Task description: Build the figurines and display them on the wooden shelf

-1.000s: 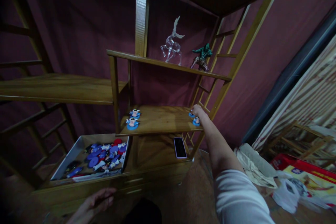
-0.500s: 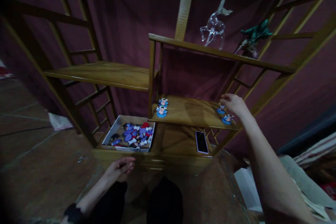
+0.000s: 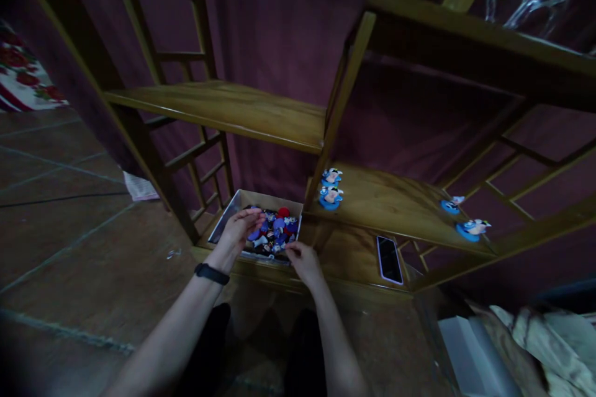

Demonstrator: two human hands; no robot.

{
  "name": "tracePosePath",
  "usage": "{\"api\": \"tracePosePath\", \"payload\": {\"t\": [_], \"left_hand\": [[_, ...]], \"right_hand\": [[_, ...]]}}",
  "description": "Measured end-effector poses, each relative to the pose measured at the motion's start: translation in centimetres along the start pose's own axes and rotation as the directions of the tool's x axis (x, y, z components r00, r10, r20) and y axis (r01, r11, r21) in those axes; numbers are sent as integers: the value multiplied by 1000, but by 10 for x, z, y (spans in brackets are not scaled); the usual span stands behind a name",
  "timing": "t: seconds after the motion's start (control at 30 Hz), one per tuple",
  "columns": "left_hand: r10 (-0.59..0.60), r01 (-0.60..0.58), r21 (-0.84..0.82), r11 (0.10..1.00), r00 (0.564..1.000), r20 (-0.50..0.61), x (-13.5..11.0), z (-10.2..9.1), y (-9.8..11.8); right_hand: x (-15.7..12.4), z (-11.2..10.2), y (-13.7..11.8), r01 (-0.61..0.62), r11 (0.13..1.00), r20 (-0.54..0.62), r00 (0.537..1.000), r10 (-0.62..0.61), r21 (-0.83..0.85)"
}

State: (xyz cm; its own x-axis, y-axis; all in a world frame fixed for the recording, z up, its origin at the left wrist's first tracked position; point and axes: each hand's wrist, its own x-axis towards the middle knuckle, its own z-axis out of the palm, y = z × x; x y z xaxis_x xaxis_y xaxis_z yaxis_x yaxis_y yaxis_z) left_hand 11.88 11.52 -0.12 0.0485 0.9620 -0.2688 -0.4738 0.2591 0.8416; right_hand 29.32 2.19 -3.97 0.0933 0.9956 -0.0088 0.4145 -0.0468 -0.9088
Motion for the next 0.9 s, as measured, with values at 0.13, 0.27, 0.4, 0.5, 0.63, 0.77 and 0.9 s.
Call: {"api": "tracePosePath", "payload": {"t": [0.13, 0.27, 0.4, 0.5, 0.63, 0.77, 0.9], "left_hand": [[-125, 118, -101, 988, 990, -65, 19, -18, -1], [-131, 120, -183, 976, 990, -48, 32, -30, 11], [-137, 126, -190, 974, 989, -47, 43, -33, 20], [-160, 150, -202, 968, 986, -36, 48, -34, 24], [-179, 169, -213, 962, 983, -29, 49, -35, 25], [-181, 172, -217, 961, 983, -23, 46, -32, 25], [-181, 173, -212, 962, 983, -18, 43, -29, 23]], "right_hand": [[51, 23, 14, 26, 955, -27, 999, -36, -296], [85, 40, 16, 44, 820, -42, 996, -83, -571], [109, 52, 21, 41, 616, -52, 990, -133, -787], [121, 54, 22, 57, 501, -2, 993, -118, -864], [121, 51, 19, 58, 458, 8, 994, -110, -887], [109, 47, 16, 91, 606, -3, 988, -151, -790], [97, 43, 18, 72, 889, -75, 990, -118, -453]]}}
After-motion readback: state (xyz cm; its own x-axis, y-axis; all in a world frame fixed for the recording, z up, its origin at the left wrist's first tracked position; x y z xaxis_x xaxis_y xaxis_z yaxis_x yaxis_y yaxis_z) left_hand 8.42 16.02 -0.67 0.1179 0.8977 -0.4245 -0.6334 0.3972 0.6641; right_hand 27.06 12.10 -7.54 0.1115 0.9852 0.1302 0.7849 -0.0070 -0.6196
